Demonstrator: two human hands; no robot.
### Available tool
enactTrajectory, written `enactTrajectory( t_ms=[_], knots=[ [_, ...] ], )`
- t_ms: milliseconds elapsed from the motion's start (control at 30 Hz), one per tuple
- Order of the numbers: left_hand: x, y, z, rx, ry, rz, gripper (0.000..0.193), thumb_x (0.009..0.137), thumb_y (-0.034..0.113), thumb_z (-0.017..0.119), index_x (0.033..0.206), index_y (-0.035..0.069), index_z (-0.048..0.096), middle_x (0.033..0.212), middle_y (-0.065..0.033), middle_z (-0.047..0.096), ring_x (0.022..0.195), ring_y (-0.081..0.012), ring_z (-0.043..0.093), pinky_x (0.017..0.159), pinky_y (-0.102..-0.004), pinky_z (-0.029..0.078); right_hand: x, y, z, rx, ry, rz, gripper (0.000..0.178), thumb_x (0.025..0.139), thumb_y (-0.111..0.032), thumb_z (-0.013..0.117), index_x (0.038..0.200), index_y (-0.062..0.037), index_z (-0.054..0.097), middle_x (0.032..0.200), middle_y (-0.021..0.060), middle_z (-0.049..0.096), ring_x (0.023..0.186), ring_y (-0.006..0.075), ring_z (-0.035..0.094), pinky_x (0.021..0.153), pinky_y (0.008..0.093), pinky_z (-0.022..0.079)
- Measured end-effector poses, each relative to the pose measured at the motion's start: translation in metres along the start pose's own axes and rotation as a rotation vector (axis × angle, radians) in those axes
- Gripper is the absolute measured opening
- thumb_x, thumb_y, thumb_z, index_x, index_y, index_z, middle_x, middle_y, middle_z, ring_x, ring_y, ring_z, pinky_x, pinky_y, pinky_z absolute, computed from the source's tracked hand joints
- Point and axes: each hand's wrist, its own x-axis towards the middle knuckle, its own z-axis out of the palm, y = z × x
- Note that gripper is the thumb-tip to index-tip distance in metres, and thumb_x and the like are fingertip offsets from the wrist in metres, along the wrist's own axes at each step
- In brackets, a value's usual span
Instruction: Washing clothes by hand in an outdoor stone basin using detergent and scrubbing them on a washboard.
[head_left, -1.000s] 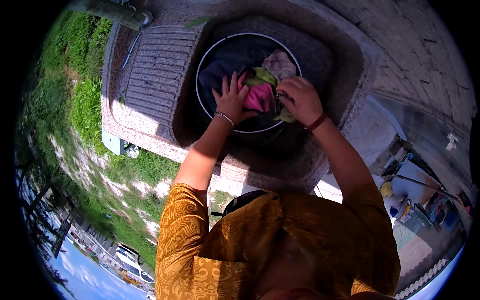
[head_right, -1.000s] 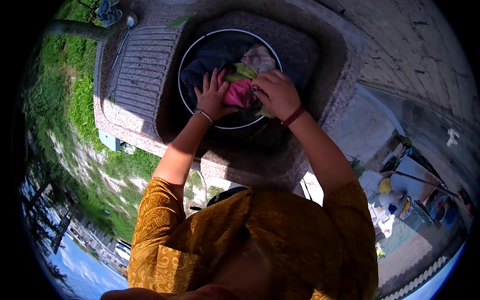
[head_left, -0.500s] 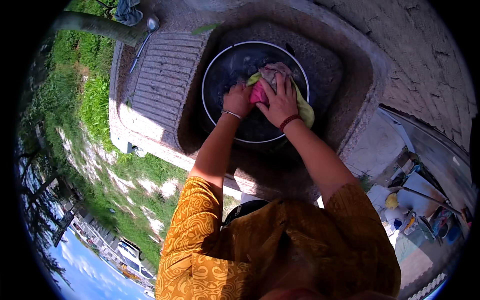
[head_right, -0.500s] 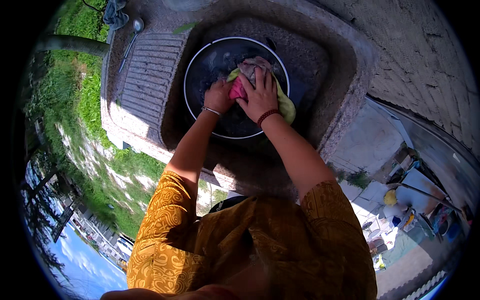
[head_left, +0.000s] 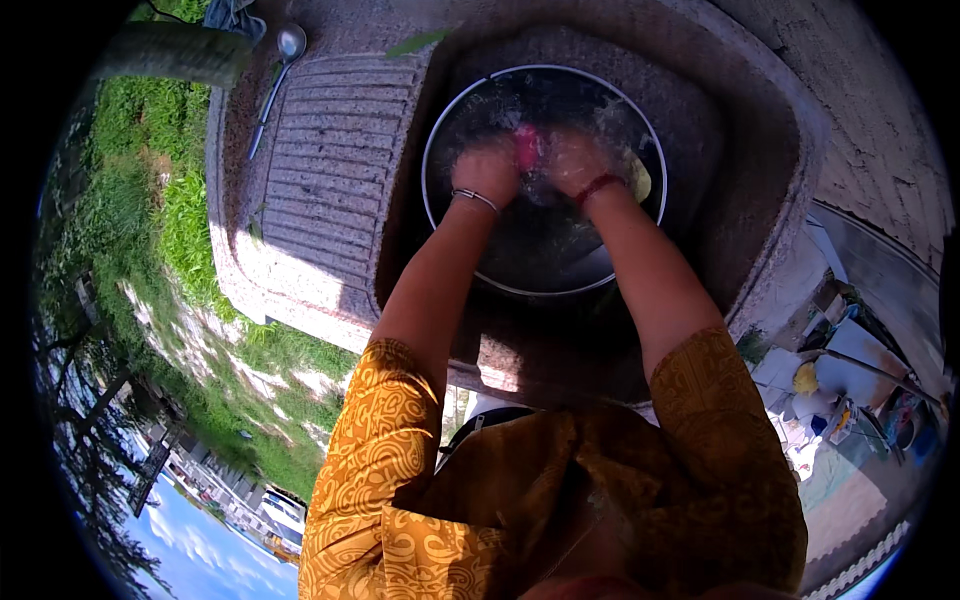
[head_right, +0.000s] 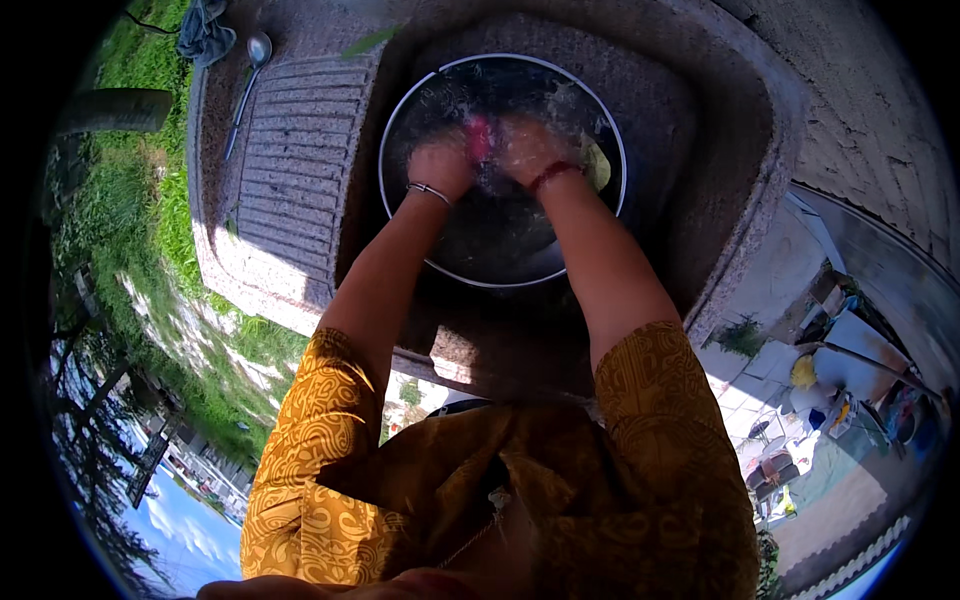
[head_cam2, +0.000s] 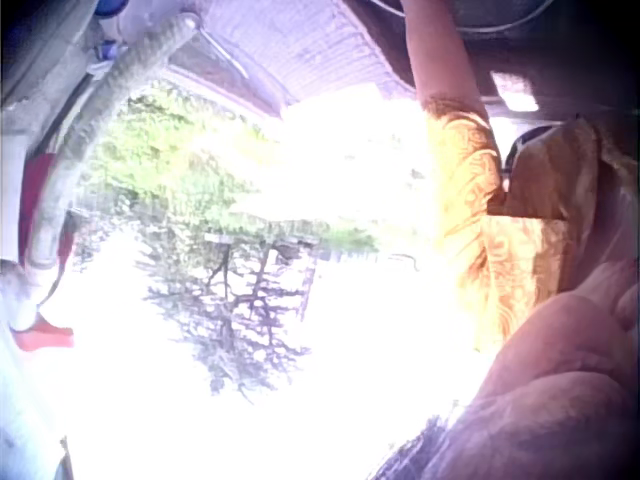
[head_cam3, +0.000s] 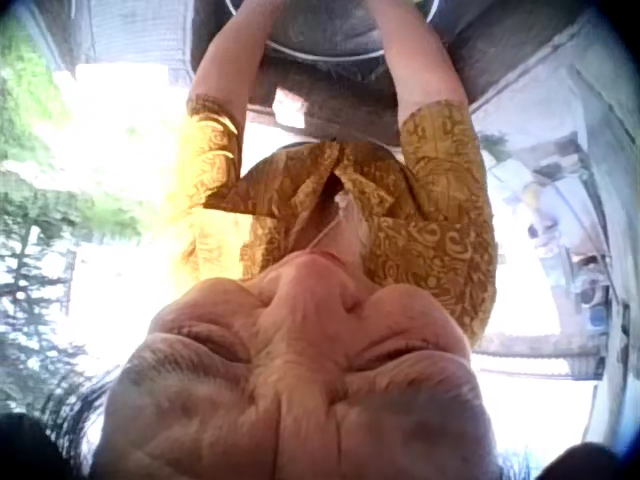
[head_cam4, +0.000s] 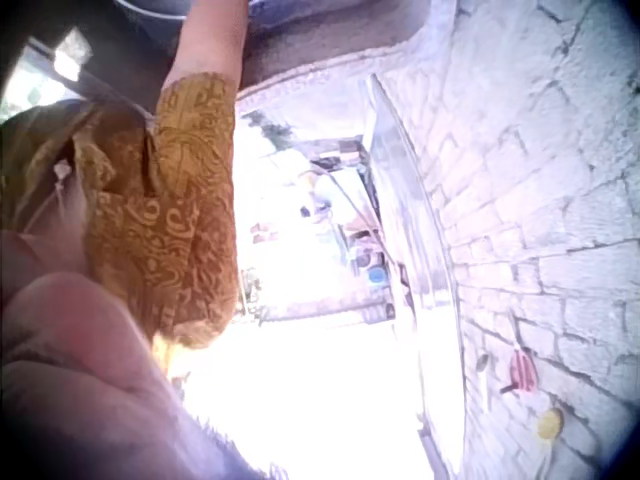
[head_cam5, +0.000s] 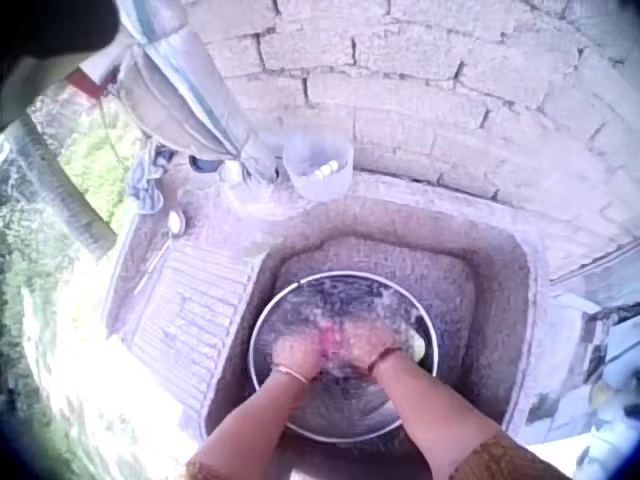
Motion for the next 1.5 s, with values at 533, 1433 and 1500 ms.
enactTrajectory(
  t_ms=[533,1433,1500],
  knots=[
    [-0.057,0.018,0.040,-0.499,0.345,-0.045,0.042,0.086,0.038,0.056,0.117,0.009,0.050,0.139,-0.0243,0.032,0.125,-0.0419,0.033,0.096,-0.0528,0.035,-0.087,-0.033,0.019,0.237,0.460,0.218,0.052,0.080,-0.030,0.061,0.129,-0.0200,0.047,0.135,0.0208,0.037,0.120,0.0410,0.041,0.099,0.0505,0.033],
    [-0.047,-0.004,0.042,-0.372,-0.004,0.245,0.064,0.066,0.018,0.072,0.122,0.003,0.046,0.118,-0.0210,0.050,0.110,-0.0411,0.047,0.094,-0.0422,0.041,-0.015,-0.005,-0.007,0.131,0.237,0.359,0.063,0.068,-0.027,0.076,0.120,0.0004,0.051,0.106,0.0214,0.059,0.104,0.0362,0.055,0.089,0.0413,0.045],
    [-0.039,-0.016,0.057,-0.577,0.049,0.205,0.079,0.066,0.018,0.073,0.130,-0.001,0.032,0.123,-0.0250,0.045,0.112,-0.0426,0.045,0.096,-0.0425,0.040,-0.012,0.010,-0.022,0.602,0.352,0.383,0.063,0.065,-0.031,0.078,0.113,0.0022,0.055,0.111,0.0236,0.058,0.106,0.0374,0.054,0.089,0.0400,0.045]
  ],
)
